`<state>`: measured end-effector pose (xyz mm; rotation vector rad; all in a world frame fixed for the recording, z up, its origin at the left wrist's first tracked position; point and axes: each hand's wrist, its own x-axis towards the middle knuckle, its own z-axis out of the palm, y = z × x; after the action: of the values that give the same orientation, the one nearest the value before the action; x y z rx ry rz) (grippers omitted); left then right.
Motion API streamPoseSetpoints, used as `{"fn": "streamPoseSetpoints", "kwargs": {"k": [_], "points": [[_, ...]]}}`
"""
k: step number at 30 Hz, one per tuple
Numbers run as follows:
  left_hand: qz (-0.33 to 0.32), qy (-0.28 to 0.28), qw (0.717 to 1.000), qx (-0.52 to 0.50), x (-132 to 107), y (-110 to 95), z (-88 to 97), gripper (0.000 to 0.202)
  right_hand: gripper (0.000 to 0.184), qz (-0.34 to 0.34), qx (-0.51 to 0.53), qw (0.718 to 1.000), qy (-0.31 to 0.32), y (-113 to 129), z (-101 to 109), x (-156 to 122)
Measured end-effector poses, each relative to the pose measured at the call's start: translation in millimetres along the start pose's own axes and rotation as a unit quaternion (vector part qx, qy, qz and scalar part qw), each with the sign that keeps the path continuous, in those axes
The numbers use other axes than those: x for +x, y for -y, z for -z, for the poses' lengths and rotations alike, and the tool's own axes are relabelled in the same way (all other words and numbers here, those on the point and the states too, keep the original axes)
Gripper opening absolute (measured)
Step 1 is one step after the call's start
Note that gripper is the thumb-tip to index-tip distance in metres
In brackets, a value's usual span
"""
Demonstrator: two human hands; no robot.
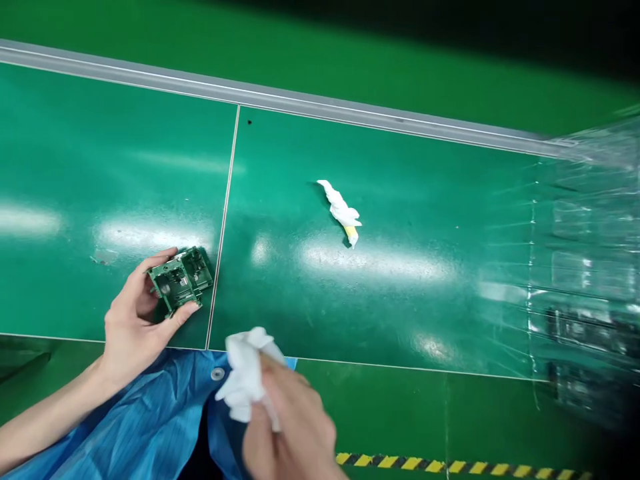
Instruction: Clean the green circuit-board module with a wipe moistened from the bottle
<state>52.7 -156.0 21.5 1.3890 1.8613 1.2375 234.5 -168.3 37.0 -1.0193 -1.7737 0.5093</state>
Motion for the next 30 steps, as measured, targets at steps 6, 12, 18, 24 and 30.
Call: {"fn": "streamPoseSetpoints", "kwargs": {"k": [6, 12, 18, 24, 30], "points": [[0.059, 0.094, 0.991, -0.074, 1.9, -11.9, 3.6, 0.053, 0.043, -0.085, 0.01, 0.99, -0.109, -44.4, 16.6, 15.6], [0.031, 0.163, 0.985, -0.048, 1.1, -17.2, 6.3, 0.048, 0.032, -0.061, 0.026, 0.995, -0.076, -49.6, 20.7, 37.4], [-0.045, 0.199, 0.979, 0.01, -2.1, -16.5, 5.9, 0.043, 0.022, 0.109, 0.07, 0.985, 0.113, -31.8, -1.9, 65.5], [-0.081, 0.232, 0.969, 0.032, -2.5, -19.7, 11.7, 0.043, 0.021, 0.124, 0.03, 0.966, 0.225, -32.6, -16.9, 71.9], [-0.086, 0.231, 0.967, 0.071, -3.1, -17.7, 9.8, 0.037, 0.023, 0.149, -0.081, 0.961, 0.218, -30.2, -12.9, 65.4]]}}
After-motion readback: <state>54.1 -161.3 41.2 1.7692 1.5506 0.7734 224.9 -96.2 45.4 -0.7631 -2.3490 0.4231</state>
